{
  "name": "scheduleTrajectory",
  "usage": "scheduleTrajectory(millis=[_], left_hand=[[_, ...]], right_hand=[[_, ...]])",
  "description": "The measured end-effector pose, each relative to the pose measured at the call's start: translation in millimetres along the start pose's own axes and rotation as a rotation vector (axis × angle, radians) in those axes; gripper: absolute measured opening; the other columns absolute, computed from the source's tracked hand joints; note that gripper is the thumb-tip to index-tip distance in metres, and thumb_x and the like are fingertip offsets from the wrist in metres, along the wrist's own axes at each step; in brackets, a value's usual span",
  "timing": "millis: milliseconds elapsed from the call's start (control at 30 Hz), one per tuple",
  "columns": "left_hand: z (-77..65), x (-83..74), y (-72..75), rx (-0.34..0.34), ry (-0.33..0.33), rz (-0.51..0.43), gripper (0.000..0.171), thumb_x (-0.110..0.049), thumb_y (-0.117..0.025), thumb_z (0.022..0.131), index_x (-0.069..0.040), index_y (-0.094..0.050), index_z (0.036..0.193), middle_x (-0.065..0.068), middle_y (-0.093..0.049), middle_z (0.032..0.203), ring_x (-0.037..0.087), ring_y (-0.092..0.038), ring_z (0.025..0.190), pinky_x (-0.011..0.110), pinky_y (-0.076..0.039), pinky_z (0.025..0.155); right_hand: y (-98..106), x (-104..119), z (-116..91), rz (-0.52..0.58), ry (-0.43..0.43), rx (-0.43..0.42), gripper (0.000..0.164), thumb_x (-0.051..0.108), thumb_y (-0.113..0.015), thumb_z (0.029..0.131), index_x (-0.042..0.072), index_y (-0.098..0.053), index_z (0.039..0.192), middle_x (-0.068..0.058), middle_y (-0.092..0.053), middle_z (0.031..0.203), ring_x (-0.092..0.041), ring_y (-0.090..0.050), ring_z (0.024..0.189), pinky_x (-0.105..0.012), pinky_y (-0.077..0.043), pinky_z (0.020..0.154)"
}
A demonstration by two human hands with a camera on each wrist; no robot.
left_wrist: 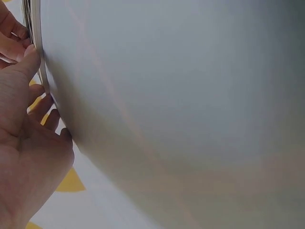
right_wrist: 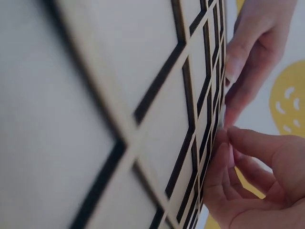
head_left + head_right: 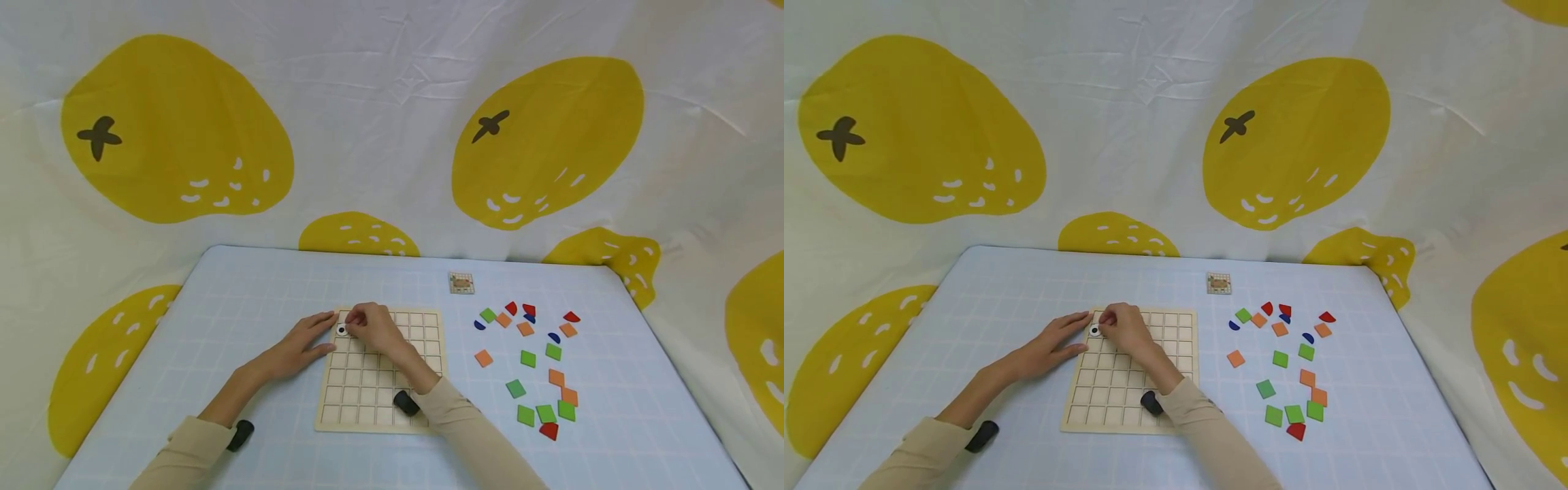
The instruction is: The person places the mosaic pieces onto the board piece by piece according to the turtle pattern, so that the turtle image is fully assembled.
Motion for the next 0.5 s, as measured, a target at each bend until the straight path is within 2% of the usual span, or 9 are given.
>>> scheduleTrajectory(millis=[333,500], left_hand=[[-2.6,-5.2,1.6,-0.017,-0.018,0.005,0.063,-0.019,-0.064,0.104,0.005,-0.038,0.155,0.027,-0.034,0.16,0.051,-0.028,0.147,0.069,-0.027,0.114],[-1.9,-3.2,0.4,-0.006,0.003,0.006,0.064,-0.02,-0.064,0.104,0.003,-0.036,0.157,0.025,-0.033,0.161,0.049,-0.026,0.148,0.067,-0.025,0.116]], right_hand=[[14,-5,-14,0.01,0.029,0.026,0.014,0.006,-0.064,0.101,-0.001,-0.073,0.109,-0.009,-0.072,0.099,-0.02,-0.068,0.089,-0.027,-0.055,0.08],[26,-4,-25,0.03,0.043,0.02,0.015,0.005,-0.063,0.101,-0.003,-0.071,0.11,-0.011,-0.072,0.101,-0.025,-0.069,0.093,-0.031,-0.056,0.083]])
Point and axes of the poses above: each hand's wrist, its own z-axis towards the middle knuckle, its own y-axis out of the back of the hand, x = y × z, the point moved 7 cm from there along z, towards the middle knuckle
